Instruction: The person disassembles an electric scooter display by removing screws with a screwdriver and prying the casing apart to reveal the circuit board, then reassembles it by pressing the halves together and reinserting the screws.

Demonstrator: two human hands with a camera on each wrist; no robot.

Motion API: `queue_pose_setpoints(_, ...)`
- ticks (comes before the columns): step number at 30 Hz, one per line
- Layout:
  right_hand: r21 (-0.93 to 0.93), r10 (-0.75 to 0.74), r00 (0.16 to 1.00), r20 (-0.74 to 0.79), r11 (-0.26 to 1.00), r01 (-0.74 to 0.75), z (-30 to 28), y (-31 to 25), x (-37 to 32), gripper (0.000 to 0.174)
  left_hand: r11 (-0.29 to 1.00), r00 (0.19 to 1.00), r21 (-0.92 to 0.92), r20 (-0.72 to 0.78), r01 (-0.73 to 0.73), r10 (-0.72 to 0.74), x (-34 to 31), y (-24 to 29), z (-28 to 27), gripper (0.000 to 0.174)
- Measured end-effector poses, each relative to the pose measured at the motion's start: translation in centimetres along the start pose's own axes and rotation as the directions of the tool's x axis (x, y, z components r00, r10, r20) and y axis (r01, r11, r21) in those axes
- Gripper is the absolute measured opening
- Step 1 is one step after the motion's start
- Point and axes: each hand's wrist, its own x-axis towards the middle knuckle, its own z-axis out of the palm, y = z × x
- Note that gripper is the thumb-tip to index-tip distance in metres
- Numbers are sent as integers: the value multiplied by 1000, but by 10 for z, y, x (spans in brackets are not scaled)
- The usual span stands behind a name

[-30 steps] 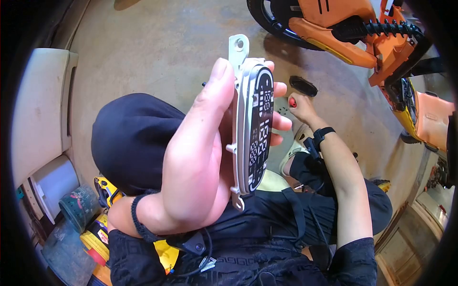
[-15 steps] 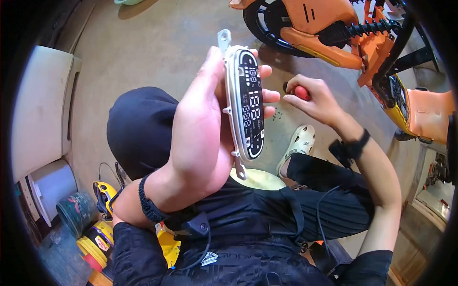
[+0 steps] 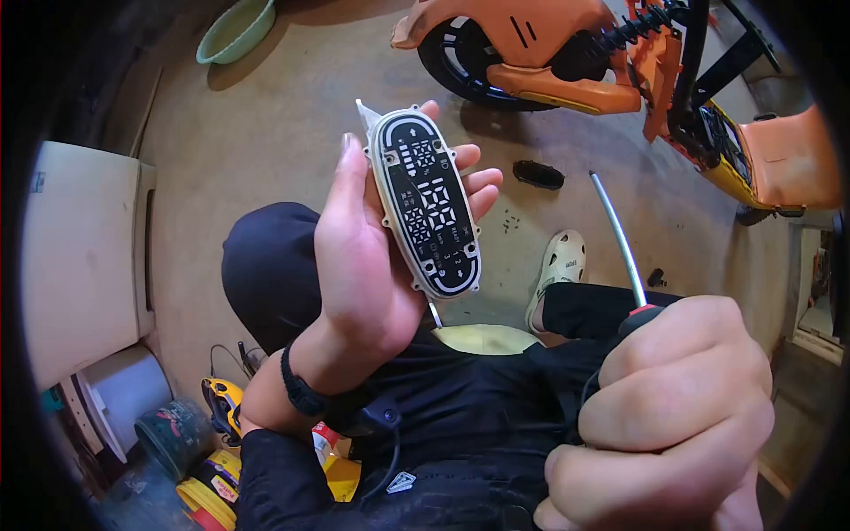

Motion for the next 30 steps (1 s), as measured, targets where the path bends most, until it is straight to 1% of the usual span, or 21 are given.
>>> queue_pose_setpoints(8, -133, 71, 996, 63, 989, -62, -12, -23, 0, 22, 998, 1000, 56, -10, 3, -3, 0, -2, 3, 63)
queue_pose_setpoints(11, -181, 77, 992, 95, 982, -59, -13, -24, 4, 22, 1000, 999, 13, 18, 27, -27, 0, -3, 2, 65)
queue_pose_setpoints(13, -267, -47, 998, -43, 963, 33, -9, -11, -10, 22, 999, 999, 6, 23, 35, -35, 0, -4, 2, 67)
queue_pose_setpoints(15, -400, -31, 984, 176, 911, 100, -51, -1, -11, 32, 999, 999, -3, 26, 39, -39, 0, -4, 3, 69)
queue_pose_setpoints(16, -175, -189, 950, 248, 956, 236, -81, 28, -10, 49, 999, 998, 24, 30, 48, -49, 0, -4, 3, 71)
queue_pose_setpoints(17, 65, -353, 893, 280, 935, 350, -101, 52, -8, 66, 997, 998, 52, 31, 59, -61, 1, -3, 3, 73)
queue_pose_setpoints(18, -93, -252, 962, -103, 966, 243, -79, 54, -24, 62, 996, 998, 65, 18, 66, -67, 1, -3, 3, 75)
queue_pose_setpoints(19, -191, -162, 860, -484, 979, 77, -57, 52, -42, 61, 996, 998, 71, 10, 60, -61, 1, -3, 2, 75)
queue_pose_setpoints(21, -168, -22, 773, -634, 980, -110, -63, 53, -49, 63, 992, 996, 104, 41, 74, -78, 2, -4, 2, 76)
queue_pose_setpoints(22, -224, 66, 703, -708, 923, -312, -59, 44, -48, 70, 992, 995, 99, 43, 82, -86, 3, -5, 2, 78)
queue_pose_setpoints(23, -216, 67, 698, -713, 926, -309, -62, 42, -49, 70, 991, 995, 110, 39, 82, -86, 4, -6, 2, 78)
queue_pose_setpoints(25, -184, 192, 709, -679, 890, -417, -71, 43, -56, 76, 992, 991, 85, 93, 93, -101, 5, -8, 0, 79)
queue_pose_setpoints(26, -175, 103, 762, -640, 945, -275, -74, 50, -59, 78, 989, 990, 110, 92, 96, -107, 6, -10, 1, 79)
queue_pose_setpoints(27, -165, 104, 755, -647, 948, -272, -74, 52, -62, 78, 988, 990, 123, 87, 98, -109, 6, -11, 2, 79)
queue_pose_setpoints(29, -65, 113, 706, -699, 973, -220, -72, 55, -68, 76, 988, 988, 132, 117, 85, -101, 6, -12, 4, 72)
queue_pose_setpoints(30, -111, 39, 610, -791, 972, -206, -62, 59, -57, 72, 988, 985, 126, 141, 85, -103, 6, -13, 3, 72)
